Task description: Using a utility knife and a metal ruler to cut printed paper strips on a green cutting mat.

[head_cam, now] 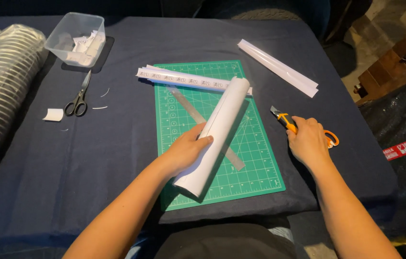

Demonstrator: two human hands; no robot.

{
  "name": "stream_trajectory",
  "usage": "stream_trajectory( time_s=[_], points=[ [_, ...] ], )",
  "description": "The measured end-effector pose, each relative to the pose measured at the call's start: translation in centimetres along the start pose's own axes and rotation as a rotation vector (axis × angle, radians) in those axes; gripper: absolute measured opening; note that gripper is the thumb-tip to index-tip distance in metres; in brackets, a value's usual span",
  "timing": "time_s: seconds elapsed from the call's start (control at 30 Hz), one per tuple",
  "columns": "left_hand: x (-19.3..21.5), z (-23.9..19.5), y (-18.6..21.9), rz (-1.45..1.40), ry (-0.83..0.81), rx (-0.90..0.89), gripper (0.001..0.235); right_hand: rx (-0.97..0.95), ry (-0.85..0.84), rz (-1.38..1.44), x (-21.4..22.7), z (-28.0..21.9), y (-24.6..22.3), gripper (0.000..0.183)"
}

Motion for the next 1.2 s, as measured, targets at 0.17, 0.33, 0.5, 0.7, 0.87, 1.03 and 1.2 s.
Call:
stream_trajectory(
  time_s=[0.17, 0.33, 0.5, 0.7, 0.87, 1.03, 1.2],
  points=[
    [0.3, 1.2, -2.2, 0.135, -0.059, -0.116, 0.064, 0.136, 0.125, 0.001, -0.1, -0.2, -1.9, 0.050],
    [1.4, -0.3, -0.2, 0.300, -0.127, -0.219, 0.059, 0.869, 0.444, 0.269, 5.9, -4.3, -13.6, 0.034],
    [1.4, -0.8, -0.4, 0.559, -0.285, -0.246, 0.065, 1.002, -0.327, 0.478, 6.3, -7.8, -23.0, 0.029],
    [2.6, 2.0, -3.8, 0.786, -0.027, -0.308, 0.036, 0.928, -0.321, 0.014, 2.1, -6.3, -23.0, 0.009],
    [-1.3, 1.0, -3.7, 1.180, 0.621, -0.890, 0.008, 0.766, -0.388, 0.120, 0.8, -5.5, -21.3, 0.012],
    [-3.7, 0.5, -1.7, 1.072, 0.440, -0.874, 0.044, 0.484, -0.356, 0.332, 1.1, -4.9, -19.8, 0.022],
    [-4.1, 2.0, -1.5, 1.133, 0.207, -0.736, 0.057, 0.343, -0.122, 0.469, 1.2, -3.6, -17.4, 0.017]
  ],
)
Point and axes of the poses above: each hand's wrist, its own z-axis towards the middle knuckle, its own x-axis out of the back of the hand, y = z × x, the point moved 6 cm from there along z, towards the middle knuckle, and after that the axes turned 9 degrees about z, right-handed, at the moved point
